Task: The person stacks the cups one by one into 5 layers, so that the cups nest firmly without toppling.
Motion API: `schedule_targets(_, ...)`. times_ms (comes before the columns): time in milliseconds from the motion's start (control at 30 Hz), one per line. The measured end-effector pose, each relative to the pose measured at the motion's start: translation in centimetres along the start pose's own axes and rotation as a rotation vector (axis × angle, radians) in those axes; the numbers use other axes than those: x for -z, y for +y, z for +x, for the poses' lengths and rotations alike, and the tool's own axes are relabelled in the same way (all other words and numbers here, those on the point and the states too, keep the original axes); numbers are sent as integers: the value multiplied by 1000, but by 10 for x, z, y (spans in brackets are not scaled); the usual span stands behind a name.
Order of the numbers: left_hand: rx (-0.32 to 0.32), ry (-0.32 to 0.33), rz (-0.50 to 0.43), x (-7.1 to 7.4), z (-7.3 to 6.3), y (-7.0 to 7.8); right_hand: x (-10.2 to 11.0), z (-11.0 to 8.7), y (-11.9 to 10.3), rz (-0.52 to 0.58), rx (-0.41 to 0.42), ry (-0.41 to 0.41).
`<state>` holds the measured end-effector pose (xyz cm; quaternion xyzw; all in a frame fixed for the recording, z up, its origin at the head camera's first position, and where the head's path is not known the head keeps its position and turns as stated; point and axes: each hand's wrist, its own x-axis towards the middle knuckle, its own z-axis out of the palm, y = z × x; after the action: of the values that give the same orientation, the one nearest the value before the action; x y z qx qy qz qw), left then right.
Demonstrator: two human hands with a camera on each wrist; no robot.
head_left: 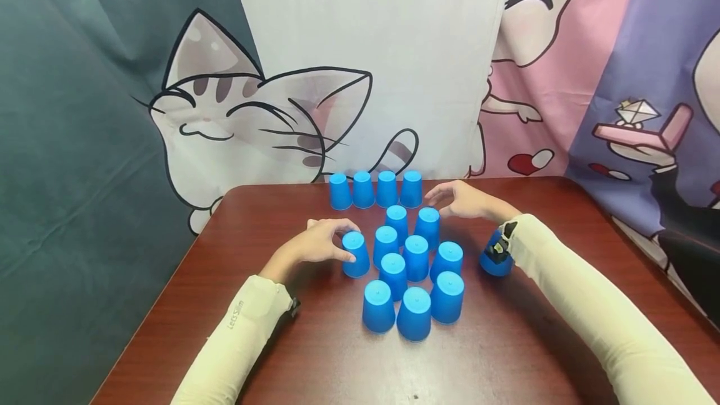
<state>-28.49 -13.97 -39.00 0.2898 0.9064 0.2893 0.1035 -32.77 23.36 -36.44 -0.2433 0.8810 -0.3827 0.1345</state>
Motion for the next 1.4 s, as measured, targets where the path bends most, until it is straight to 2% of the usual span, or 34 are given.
schedule_targets(300, 14, 69, 23, -3, 4, 0, -3, -5, 5, -6, 9, -4)
schedule_targets(500, 15, 97, 27, -7, 8, -3, -8, -7, 8, -27, -22, 22)
schedule_targets(700, 48, 173, 31, -10, 10, -5, -12, -6, 10, -33, -41, 37)
schedule_targets(867, 56, 197, 14, -12, 11, -5, -13, -5, 11, -35, -36, 35)
schedule_targets(1033, 75, 228, 11, -14, 15, -4, -13, -4, 11, -34, -8, 56)
schedule_targets(1200, 110, 255, 12, -19, 17, -3, -12, -2, 14, -38, -21, 83)
schedule_targets(1400, 165, 293, -2, -21, 21, -1, -9, 1, 16, -34, -63, 173)
